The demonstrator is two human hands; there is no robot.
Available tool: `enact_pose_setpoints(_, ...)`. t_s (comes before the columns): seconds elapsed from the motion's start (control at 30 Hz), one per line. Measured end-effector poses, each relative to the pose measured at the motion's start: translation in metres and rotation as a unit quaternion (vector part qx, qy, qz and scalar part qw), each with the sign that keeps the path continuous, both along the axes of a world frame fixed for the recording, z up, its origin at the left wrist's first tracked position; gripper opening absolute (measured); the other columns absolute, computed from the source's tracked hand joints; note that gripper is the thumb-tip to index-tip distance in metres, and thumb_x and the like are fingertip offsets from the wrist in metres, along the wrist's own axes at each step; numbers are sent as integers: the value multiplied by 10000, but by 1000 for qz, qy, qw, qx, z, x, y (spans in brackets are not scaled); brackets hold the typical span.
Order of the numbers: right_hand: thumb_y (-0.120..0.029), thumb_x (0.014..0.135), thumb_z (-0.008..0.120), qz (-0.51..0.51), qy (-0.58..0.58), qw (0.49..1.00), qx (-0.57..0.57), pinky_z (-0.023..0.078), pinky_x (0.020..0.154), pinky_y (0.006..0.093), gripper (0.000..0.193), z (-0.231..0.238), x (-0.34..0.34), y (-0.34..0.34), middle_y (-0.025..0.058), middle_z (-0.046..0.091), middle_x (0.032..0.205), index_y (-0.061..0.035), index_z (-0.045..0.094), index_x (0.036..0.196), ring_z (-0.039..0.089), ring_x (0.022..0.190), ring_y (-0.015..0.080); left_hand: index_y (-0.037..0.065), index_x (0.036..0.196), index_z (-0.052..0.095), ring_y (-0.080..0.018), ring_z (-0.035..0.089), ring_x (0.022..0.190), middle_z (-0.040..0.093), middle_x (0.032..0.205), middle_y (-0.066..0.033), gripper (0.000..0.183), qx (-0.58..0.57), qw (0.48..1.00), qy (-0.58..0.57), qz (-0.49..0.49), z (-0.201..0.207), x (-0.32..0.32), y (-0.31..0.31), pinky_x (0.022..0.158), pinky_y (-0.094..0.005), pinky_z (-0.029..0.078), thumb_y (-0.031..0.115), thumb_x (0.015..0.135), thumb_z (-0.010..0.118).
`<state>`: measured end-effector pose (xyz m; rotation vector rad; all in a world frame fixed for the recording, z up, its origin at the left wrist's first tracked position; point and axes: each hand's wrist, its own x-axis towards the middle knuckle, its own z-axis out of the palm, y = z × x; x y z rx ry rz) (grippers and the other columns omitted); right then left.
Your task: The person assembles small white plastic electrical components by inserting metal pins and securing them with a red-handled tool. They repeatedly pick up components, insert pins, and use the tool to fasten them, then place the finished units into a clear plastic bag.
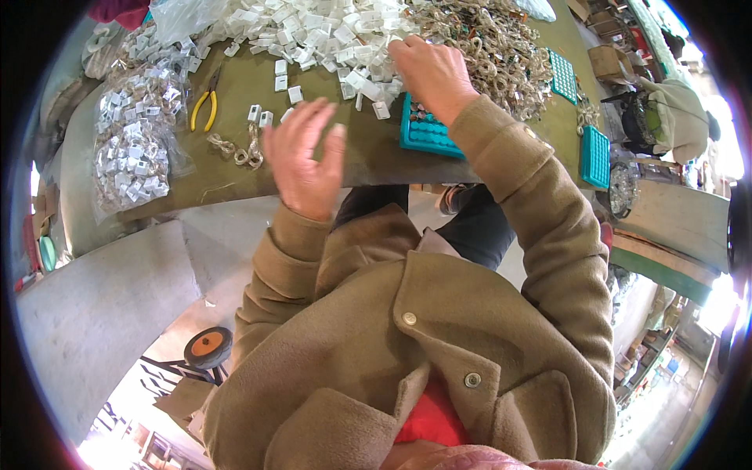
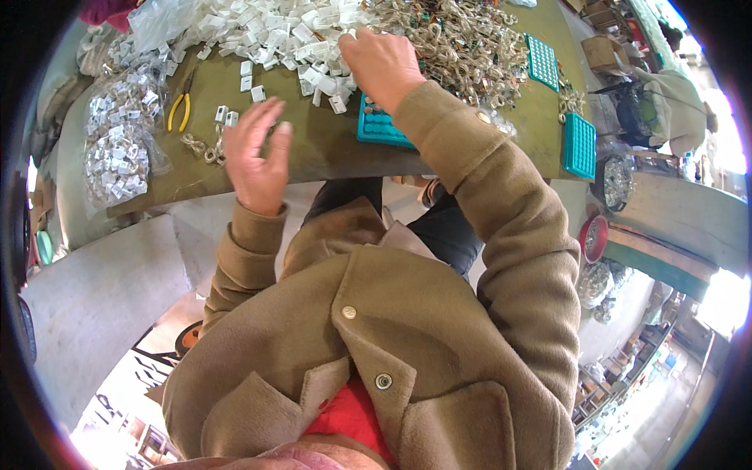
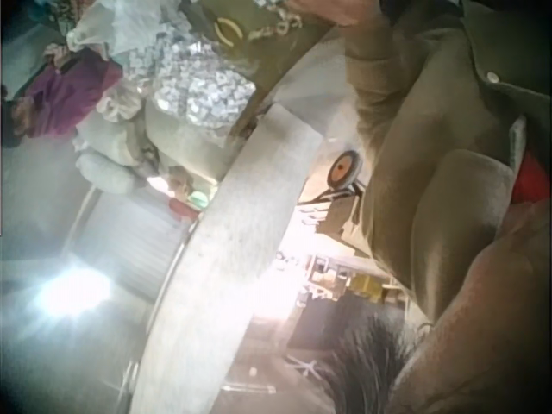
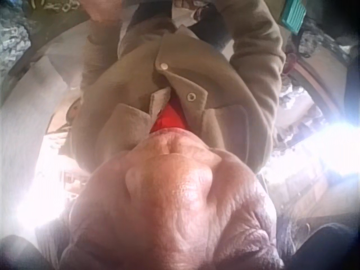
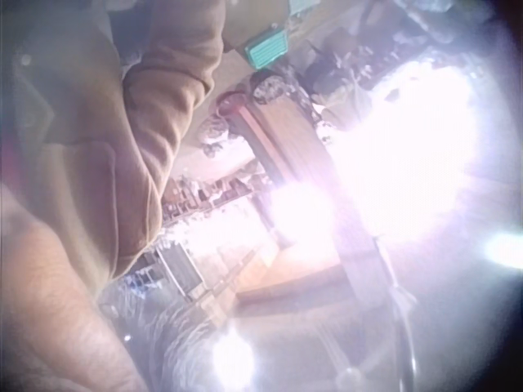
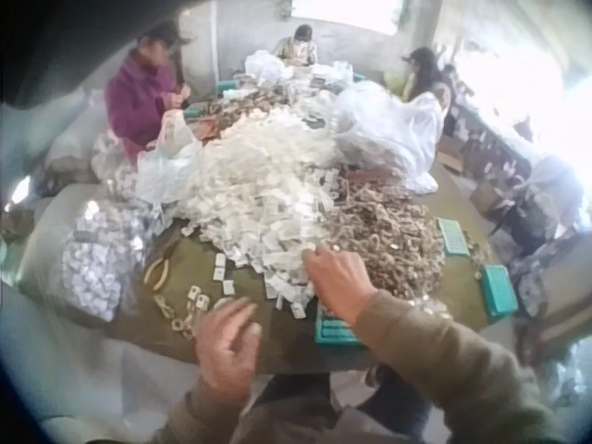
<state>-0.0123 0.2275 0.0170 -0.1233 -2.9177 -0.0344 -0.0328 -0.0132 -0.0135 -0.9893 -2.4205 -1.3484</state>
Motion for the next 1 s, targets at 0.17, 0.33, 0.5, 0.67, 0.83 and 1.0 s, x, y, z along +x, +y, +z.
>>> enact_pose_setpoints(0.17, -175, 897, 595, 17, 101, 985, -140, 532, 687, 406, 246, 8, 0, 22, 117, 682, 881, -108, 676, 1119, 665, 764, 322, 26, 1150, 689, -169, 635, 1049, 700, 1149, -88, 245, 118, 938, -284, -157, 8, 13, 26, 930, -305, 471, 106, 924, 641)
enact_pose_setpoints(0.33, -181, 892, 653, -77, 51, 899, -427, 513, 618, 297, 261, 20, 5, 45, 74, 699, 800, -58, 701, 1118, 658, 661, 156, 7, 1181, 667, -106, 629, 995, 699, 1141, -77, 253, 254, 773, -545, -203, 18, 0, 49, 858, -240, 475, 107, 958, 601)
enact_pose_setpoints(0.5, -168, 922, 639, -95, 55, 807, -581, 440, 556, 205, 233, 29, 5, 43, 0, 672, 796, -14, 704, 1084, 613, 682, 50, 40, 1257, 619, -97, 618, 908, 683, 1171, -56, 303, 287, 729, -606, -140, 28, -25, 73, 786, -222, 469, 150, 977, 582)
enact_pose_setpoints(0.67, -147, 925, 630, -61, 64, 805, -587, 476, 636, 217, 231, 32, 0, 24, 19, 694, 866, -4, 704, 1090, 609, 746, 59, 43, 1300, 586, -76, 605, 838, 661, 1126, -25, 391, 305, 767, -553, -114, 23, -41, 88, 688, -204, 457, 168, 937, 658)
enact_pose_setpoints(0.83, -136, 932, 621, -26, 57, 808, -585, 514, 714, 243, 219, 27, -4, 7, 26, 699, 857, 10, 702, 1074, 631, 818, 72, 11, 1261, 614, -61, 592, 724, 649, 1086, -57, 407, 279, 814, -493, -127, 13, -48, 95, 583, -199, 458, 131, 884, 710)
enact_pose_setpoints(1.0, -78, 964, 541, -53, 48, 763, -642, 546, 695, 220, 205, 26, 0, 3, 62, 682, 854, 32, 671, 1078, 675, 773, 92, 8, 1109, 691, -32, 549, 694, 674, 891, 3, 218, 247, 864, -428, -98, 6, -50, 96, 599, -182, 461, 74, 902, 684)
